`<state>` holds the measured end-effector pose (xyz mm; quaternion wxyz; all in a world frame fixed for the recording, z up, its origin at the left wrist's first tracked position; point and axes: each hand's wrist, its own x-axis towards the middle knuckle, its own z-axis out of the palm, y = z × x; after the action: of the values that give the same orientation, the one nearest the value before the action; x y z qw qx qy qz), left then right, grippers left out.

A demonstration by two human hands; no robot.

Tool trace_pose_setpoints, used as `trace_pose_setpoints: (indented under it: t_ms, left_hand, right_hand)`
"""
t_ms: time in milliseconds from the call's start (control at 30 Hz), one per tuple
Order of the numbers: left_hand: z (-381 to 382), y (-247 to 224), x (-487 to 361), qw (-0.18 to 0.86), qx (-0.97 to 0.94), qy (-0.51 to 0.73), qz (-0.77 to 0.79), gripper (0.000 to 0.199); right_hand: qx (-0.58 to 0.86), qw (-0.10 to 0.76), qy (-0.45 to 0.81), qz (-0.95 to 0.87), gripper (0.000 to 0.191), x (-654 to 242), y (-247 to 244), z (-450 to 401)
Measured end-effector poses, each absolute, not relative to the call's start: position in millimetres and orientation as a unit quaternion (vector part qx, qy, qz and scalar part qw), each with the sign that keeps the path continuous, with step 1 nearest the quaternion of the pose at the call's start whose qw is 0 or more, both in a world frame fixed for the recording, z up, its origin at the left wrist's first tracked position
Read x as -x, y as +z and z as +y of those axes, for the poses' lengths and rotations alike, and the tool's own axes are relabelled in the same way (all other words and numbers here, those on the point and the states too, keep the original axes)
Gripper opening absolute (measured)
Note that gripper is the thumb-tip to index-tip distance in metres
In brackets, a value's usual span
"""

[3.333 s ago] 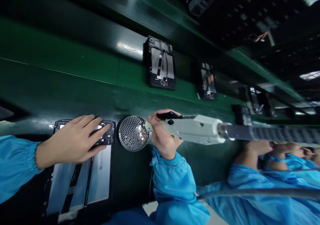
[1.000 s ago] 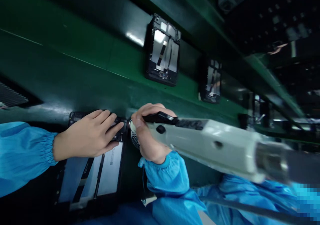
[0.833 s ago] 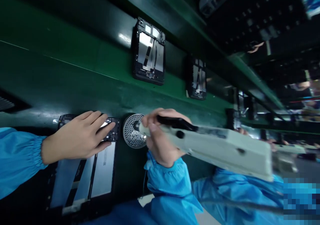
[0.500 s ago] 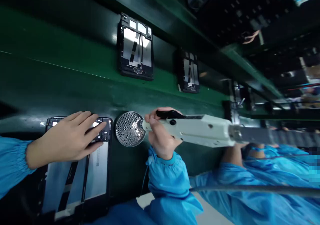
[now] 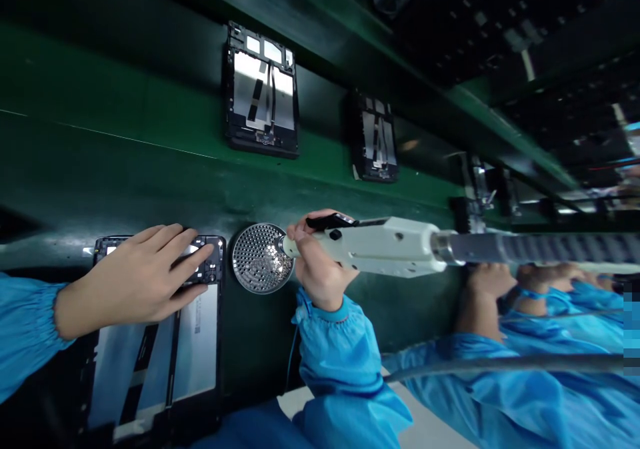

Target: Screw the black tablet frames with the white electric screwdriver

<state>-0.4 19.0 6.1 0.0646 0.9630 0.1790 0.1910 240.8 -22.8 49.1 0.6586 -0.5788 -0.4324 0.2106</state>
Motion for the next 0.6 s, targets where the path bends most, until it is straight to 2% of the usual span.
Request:
trace_pose_setpoints:
  t_ms: [233,433,600]
  left_hand:
    - [19,7,1,0.071,-0.963,0.188,0.181,0.048]
    - [18,6,1,0.081,-0.968,0.162,0.175,0.049]
    - [18,7,2,0.097,-0.968,0.146,0.179,0.049]
  right_hand:
    - [0.583,0.655,0.192,-0.442,0.021,-244,47,-24]
    - [0.522,0.661,0.194,-0.503,0.030,-222,84,-26]
    - [0.524,0.582,0.251,-0.569,0.035,-180,100,-27]
